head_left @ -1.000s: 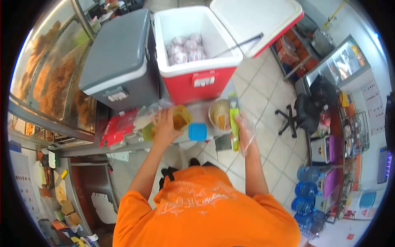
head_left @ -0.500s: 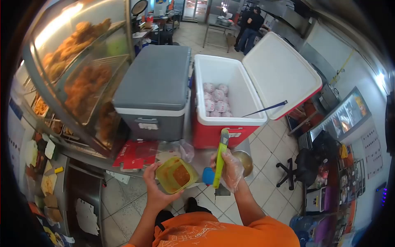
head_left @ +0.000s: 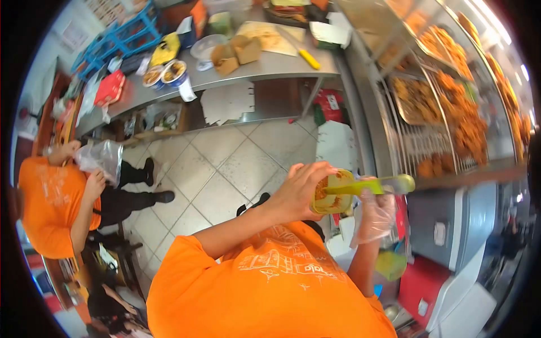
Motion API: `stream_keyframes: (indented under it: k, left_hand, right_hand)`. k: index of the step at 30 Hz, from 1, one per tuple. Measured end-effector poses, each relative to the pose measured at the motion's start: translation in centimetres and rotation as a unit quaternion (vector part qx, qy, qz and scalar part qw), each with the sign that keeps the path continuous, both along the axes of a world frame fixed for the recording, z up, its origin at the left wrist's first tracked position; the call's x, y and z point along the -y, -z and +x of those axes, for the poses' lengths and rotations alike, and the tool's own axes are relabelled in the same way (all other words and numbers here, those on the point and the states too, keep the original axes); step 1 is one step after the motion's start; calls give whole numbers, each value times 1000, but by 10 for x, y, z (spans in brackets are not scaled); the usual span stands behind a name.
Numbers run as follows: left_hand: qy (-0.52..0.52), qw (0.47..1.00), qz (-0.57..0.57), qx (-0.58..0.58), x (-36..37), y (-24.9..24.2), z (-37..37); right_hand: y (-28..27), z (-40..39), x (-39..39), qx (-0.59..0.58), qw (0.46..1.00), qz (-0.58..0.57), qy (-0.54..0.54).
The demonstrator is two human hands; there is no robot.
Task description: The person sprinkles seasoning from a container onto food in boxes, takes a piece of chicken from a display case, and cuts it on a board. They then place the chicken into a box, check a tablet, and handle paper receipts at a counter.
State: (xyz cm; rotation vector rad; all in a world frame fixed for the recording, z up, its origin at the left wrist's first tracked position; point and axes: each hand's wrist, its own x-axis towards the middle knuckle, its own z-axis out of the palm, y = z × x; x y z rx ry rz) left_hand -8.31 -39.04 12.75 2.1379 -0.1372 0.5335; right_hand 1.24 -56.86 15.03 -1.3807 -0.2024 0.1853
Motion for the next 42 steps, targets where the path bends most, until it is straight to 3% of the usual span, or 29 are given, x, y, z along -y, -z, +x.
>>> stream_keyframes:
  k: [1, 4, 6, 8, 9, 13, 16, 21, 25, 28, 30, 32, 34, 36, 39, 41, 42]
  left_hand:
    - [-38, 999, 10, -3, -24, 5, -6]
    - [-116, 993, 20, -18, -86, 7, -25]
    - [-165, 985, 35, -34, -118, 9, -35]
    - [-193, 980, 13, -45, -150, 18, -42]
    - [-206, 977, -3, -48, -164, 23, -45]
    - [-281, 957, -53, -48, -216, 40, -45]
    - [-319, 940, -105, -54, -258, 57, -39]
    - [-358, 914, -146, -122, -324, 74, -27]
    - [-384, 899, -163, -129, -362, 78, -28]
    - [-412, 895, -91, -140, -397, 67, -39]
    - [-430, 894, -90, -89, -414, 64, -50]
    - [-451, 886, -75, -77, -432, 56, -63]
    - [-479, 874, -56, -56, -452, 48, -81]
    - [-522, 841, -107, -99, -471, 39, -106]
    - [-562, 823, -88, 4, -506, 38, -142]
    - [-552, 833, 0, -16, -540, 35, -170]
    - [-554, 833, 4, -8, -555, 37, -183]
  right_hand:
    - [10, 5, -26, 73, 989, -119, -43]
    - [14, 16, -109, 1, 966, -165, -197]
    - [23, 19, -155, 8, 957, -150, -246]
    - [27, 21, -201, 93, 915, -264, -292]
    - [13, 19, -227, 194, 881, -300, -310]
    - [11, 24, -314, 170, 822, -292, -459]
    - [47, 36, -365, 184, 774, -276, -539]
    - [70, 52, -450, 35, 742, -305, -596]
    - [77, 57, -497, 63, 710, -291, -639]
    - [67, 49, -538, 114, 737, -284, -603]
    - [59, 43, -564, 21, 732, -283, -619]
    - [57, 35, -587, 51, 720, -301, -623]
    - [52, 18, -614, -100, 753, -228, -608]
    - [40, 6, -641, -128, 761, -253, -583]
    - [42, -18, -680, -198, 765, -178, -587]
    - [42, -41, -714, -272, 802, -58, -528]
    - [40, -54, -730, -264, 803, -55, -532]
